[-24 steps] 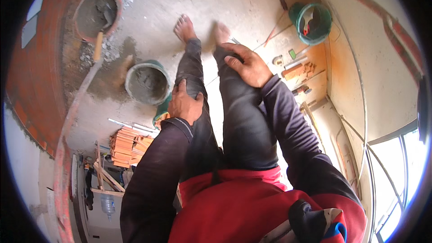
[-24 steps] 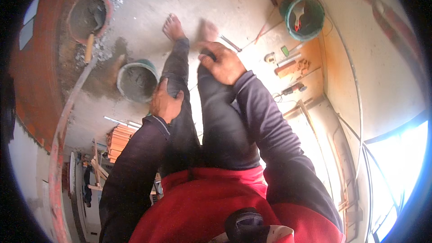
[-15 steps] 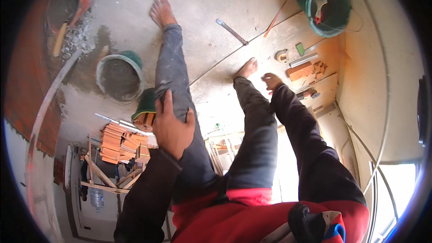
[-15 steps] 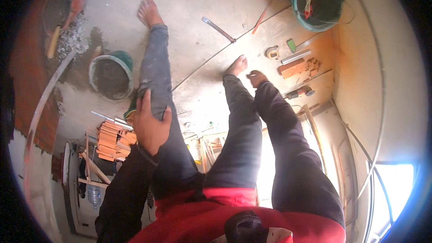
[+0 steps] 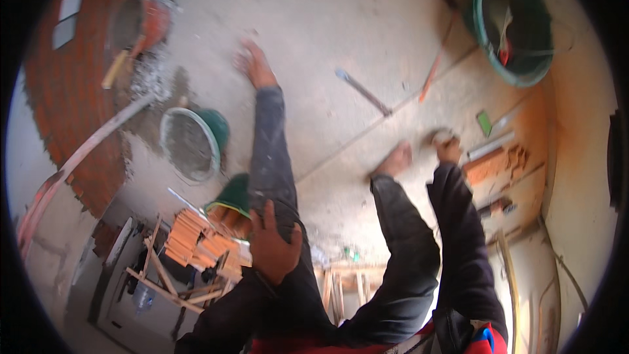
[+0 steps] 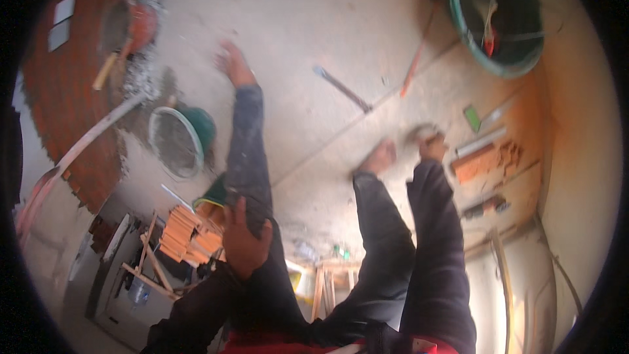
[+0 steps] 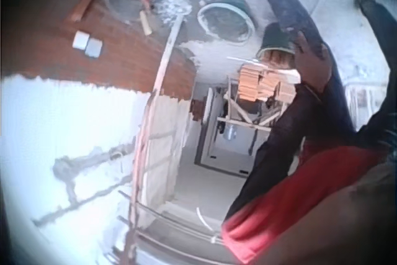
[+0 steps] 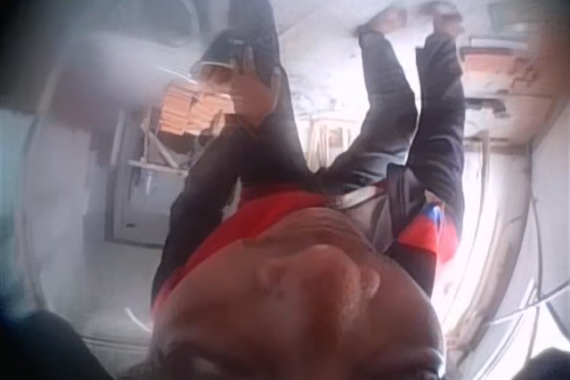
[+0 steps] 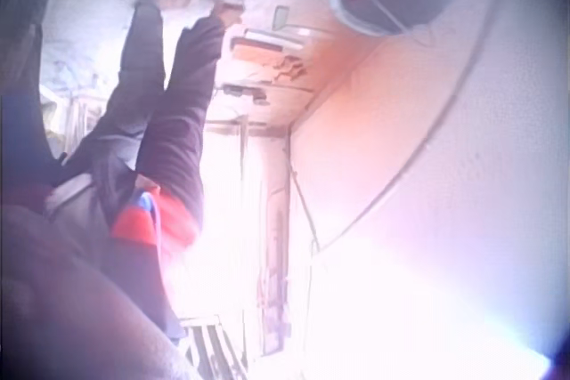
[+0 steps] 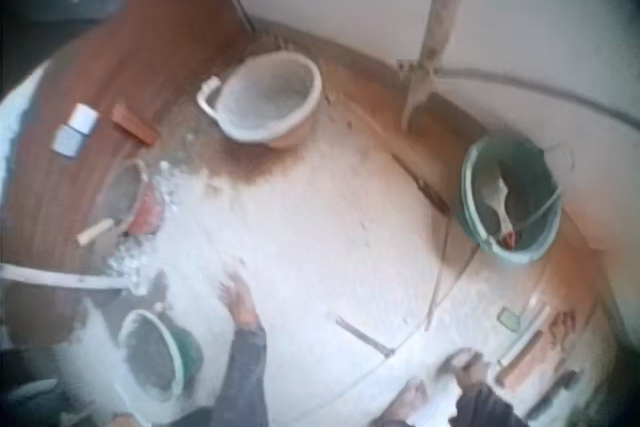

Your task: The person measures a brick with a tape measure, marks it with a pencil, and then cuts it using an angle grinder.

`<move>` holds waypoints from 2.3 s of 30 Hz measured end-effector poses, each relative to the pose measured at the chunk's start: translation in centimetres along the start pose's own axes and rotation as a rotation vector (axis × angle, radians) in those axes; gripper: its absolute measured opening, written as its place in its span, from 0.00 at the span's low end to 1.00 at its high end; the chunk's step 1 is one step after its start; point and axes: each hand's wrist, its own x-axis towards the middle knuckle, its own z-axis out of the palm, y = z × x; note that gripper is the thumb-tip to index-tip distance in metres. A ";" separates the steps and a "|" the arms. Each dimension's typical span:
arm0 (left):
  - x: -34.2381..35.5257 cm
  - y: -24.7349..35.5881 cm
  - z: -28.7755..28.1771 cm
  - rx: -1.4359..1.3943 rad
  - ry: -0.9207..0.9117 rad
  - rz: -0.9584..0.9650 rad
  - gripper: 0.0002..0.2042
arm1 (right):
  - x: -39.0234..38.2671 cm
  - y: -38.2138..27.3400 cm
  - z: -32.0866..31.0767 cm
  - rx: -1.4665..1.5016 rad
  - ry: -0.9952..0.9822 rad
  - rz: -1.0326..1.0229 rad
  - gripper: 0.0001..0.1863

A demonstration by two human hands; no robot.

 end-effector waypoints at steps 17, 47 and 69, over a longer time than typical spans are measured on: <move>0.9 -0.5 -14.6 -1.174 -0.271 0.721 0.45 | -26.0 -40.9 -37.5 0.037 -1.080 -1.036 0.38; 22.2 -10.0 -60.1 -1.205 -0.875 0.723 0.14 | -23.0 -84.0 -71.7 1.122 -0.765 -0.678 0.20; 38.0 0.6 -88.5 -0.906 0.209 0.577 0.15 | -17.8 -101.5 -69.2 1.359 -0.987 -0.673 0.16</move>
